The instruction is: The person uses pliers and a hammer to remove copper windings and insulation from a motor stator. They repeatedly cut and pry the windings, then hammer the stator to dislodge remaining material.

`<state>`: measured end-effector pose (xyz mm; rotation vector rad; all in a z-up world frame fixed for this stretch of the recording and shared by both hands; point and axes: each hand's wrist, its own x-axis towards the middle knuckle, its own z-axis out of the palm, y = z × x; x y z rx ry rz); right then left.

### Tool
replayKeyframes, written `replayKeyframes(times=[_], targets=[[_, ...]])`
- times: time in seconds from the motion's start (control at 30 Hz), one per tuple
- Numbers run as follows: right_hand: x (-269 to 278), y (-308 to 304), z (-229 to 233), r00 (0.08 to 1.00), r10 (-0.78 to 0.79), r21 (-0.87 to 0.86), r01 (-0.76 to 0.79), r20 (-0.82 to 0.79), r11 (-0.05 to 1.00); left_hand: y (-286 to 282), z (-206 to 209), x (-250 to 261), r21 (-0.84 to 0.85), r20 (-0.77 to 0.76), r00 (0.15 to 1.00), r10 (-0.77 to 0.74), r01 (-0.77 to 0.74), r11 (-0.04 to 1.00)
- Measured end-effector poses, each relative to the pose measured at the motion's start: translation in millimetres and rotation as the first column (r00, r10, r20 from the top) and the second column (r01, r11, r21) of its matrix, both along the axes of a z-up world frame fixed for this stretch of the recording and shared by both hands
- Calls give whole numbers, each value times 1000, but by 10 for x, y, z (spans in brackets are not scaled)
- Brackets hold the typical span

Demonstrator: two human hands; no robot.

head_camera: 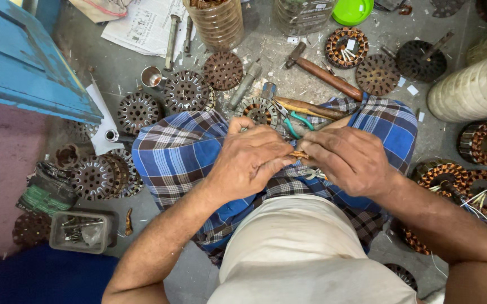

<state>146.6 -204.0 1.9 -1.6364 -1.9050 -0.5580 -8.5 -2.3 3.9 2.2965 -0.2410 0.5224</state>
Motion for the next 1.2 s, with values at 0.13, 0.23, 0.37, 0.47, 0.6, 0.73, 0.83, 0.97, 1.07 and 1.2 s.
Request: replayKeyframes(times=[0.13, 0.23, 0.37, 0.47, 0.6, 0.73, 0.83, 0.97, 1.07, 1.2], targets=[[-7, 2, -218, 991, 27, 0, -27, -130, 1000, -49, 26, 1, 159, 83, 997, 7, -20, 987], [-141, -18, -415, 375, -138, -202, -136, -917, 970, -5, 53, -43, 430, 197, 980, -34, -55, 901], [-134, -51, -469, 134, -227, -252, -219, -965, 943, 28, 52, -90, 464, 202, 979, -14, -83, 882], [-51, 8, -354, 354, -158, -240, -203, -922, 949, -5, 43, -143, 279, 126, 989, 82, -115, 953], [-93, 130, -258, 910, 24, -79, -62, -414, 995, -31, 4, -249, 135, 32, 993, 112, -115, 984], [-212, 221, -441, 942, 71, -71, -100, -327, 992, -95, -87, -403, 66, 39, 985, 170, -172, 983], [-394, 207, -725, 332, -167, -277, -319, -928, 906, -128, -182, -641, 308, 130, 963, 236, -265, 914], [-457, 302, -1088, -328, -639, -318, -657, -696, 684, -169, -365, -1077, 513, 200, 930, 309, -368, 776], [-404, 338, -1222, 103, -605, -511, -656, -790, 556, -266, -624, -1444, 381, 132, 798, 588, -588, 713], [-231, 447, -1193, 372, -542, -648, -560, -754, 516, -151, -1178, -2124, 280, -49, 277, 959, -918, 280]])
